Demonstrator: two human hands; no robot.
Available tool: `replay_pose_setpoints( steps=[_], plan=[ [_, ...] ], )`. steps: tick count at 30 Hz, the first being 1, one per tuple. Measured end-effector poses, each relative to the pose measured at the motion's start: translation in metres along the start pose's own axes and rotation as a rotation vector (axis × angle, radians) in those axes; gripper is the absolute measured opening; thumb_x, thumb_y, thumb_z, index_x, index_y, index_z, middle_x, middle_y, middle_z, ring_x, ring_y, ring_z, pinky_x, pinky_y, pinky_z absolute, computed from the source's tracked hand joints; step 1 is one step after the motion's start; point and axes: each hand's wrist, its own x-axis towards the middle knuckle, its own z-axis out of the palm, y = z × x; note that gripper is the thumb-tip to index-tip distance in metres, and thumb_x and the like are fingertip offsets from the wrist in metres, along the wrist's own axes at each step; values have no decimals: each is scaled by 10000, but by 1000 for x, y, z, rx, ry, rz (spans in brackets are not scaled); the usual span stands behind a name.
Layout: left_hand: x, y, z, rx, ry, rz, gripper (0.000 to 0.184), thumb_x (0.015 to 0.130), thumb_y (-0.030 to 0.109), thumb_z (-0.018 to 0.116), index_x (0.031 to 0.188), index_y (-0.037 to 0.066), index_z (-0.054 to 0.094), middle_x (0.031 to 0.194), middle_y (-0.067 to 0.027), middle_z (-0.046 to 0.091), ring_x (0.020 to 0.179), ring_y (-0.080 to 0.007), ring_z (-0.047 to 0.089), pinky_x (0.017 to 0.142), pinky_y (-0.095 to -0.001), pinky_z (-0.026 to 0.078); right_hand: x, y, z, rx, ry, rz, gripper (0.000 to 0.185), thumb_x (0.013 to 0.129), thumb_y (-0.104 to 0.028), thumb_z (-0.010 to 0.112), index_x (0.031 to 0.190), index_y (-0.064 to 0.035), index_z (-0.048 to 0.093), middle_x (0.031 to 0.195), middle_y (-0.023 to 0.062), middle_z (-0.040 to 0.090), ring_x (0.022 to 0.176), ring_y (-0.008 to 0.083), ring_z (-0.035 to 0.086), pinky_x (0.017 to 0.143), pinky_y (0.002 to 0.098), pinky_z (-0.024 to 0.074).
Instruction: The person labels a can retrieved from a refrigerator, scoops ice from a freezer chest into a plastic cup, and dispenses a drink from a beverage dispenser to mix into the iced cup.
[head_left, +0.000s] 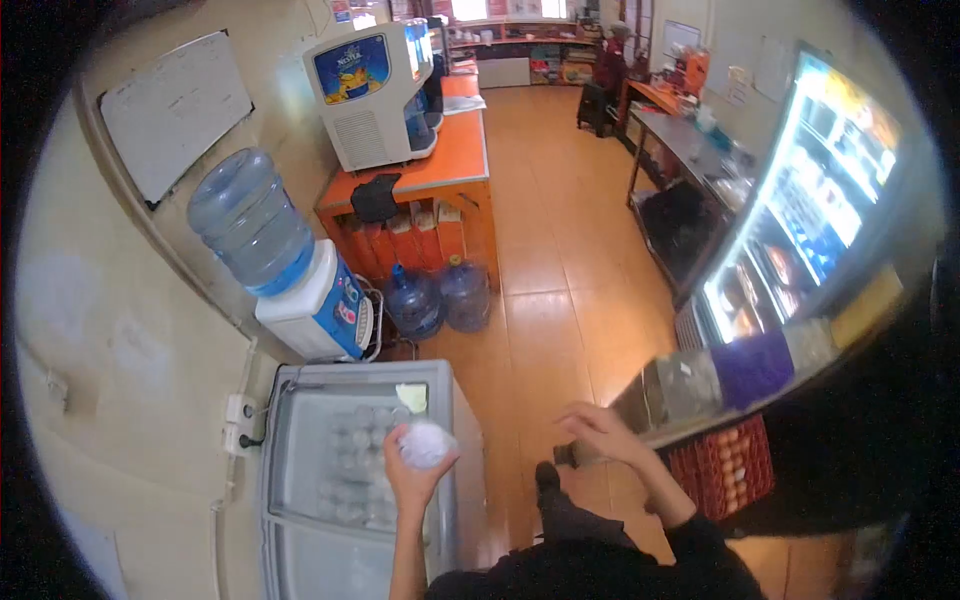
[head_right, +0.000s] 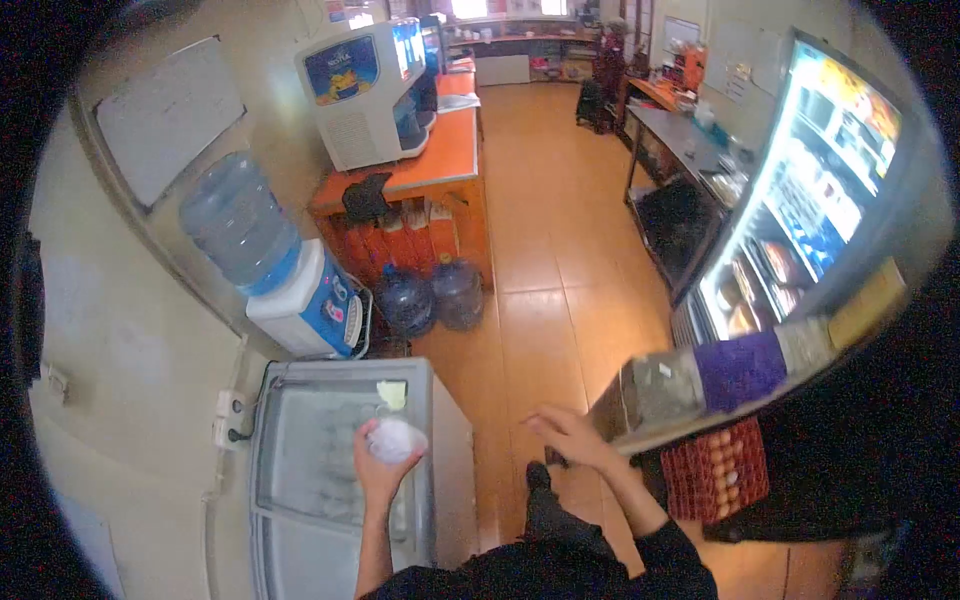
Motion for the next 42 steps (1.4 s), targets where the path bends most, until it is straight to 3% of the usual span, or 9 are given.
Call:
replay_pose_setpoints(
  steps=[4,10,17,26,27,29,34,39,42],
  plan=[
    [82,31,100,-201,-118,-42,904,482,238,946,1226,39,473,1149,-124,568,1062,-253,560,930,-375,463,21,-25,-87,-46,241,45,206,949,-163,534,1068,-45,653,914,77,623,827,133,578,755,257,461],
    [210,23,194,-159,50,-21,846,527,259,922,1212,18,486,1161,-141,569,1068,-249,566,934,-353,458,112,-17,-113,28,188,99,200,935,-151,545,1050,-26,649,814,57,561,758,121,546,713,259,449],
    [380,-142,252,17,509,-137,806,517,216,893,1187,15,492,1132,-150,542,1073,-299,538,948,-387,432,282,28,-108,231,116,250,186,927,-104,541,1033,6,648,805,33,566,744,113,545,683,253,457],
    [524,-321,262,119,778,-364,830,470,173,919,1147,-11,476,1114,-151,533,1021,-290,541,922,-392,454,524,99,-144,129,-26,402,192,918,-137,564,1057,-37,653,822,47,596,744,115,573,668,255,492],
    [532,-337,261,60,808,-389,838,464,176,925,1146,-14,476,1113,-151,534,1013,-288,545,915,-394,460,539,108,-147,125,4,397,189,906,-134,553,1043,-47,651,792,10,594,674,89,548,611,226,414],
    [552,-352,254,-45,872,-440,852,449,183,937,1141,-17,482,1113,-149,536,1008,-281,549,908,-393,468,565,120,-156,135,-2,418,186,908,-137,551,1036,-47,651,789,11,593,673,89,548,610,227,414],
    [576,-368,241,384,889,-665,847,416,174,950,1117,-34,522,1159,-156,551,1025,-281,553,876,-402,503,608,142,-177,189,-4,500,176,920,-143,573,1022,-26,655,836,42,613,713,110,554,644,250,472],
    [586,-367,231,49,918,-604,852,406,209,952,1118,-55,566,1115,-146,618,984,-271,583,850,-419,525,634,149,-195,175,20,578,184,933,-158,559,1016,-22,651,812,31,599,727,103,545,642,247,456],
    [592,-345,236,437,827,-794,823,456,261,939,1125,-58,582,1118,-161,631,993,-285,595,873,-410,516,637,164,-201,206,44,550,202,939,-187,565,1029,-26,646,786,23,582,704,95,539,620,233,437]
  ],
)
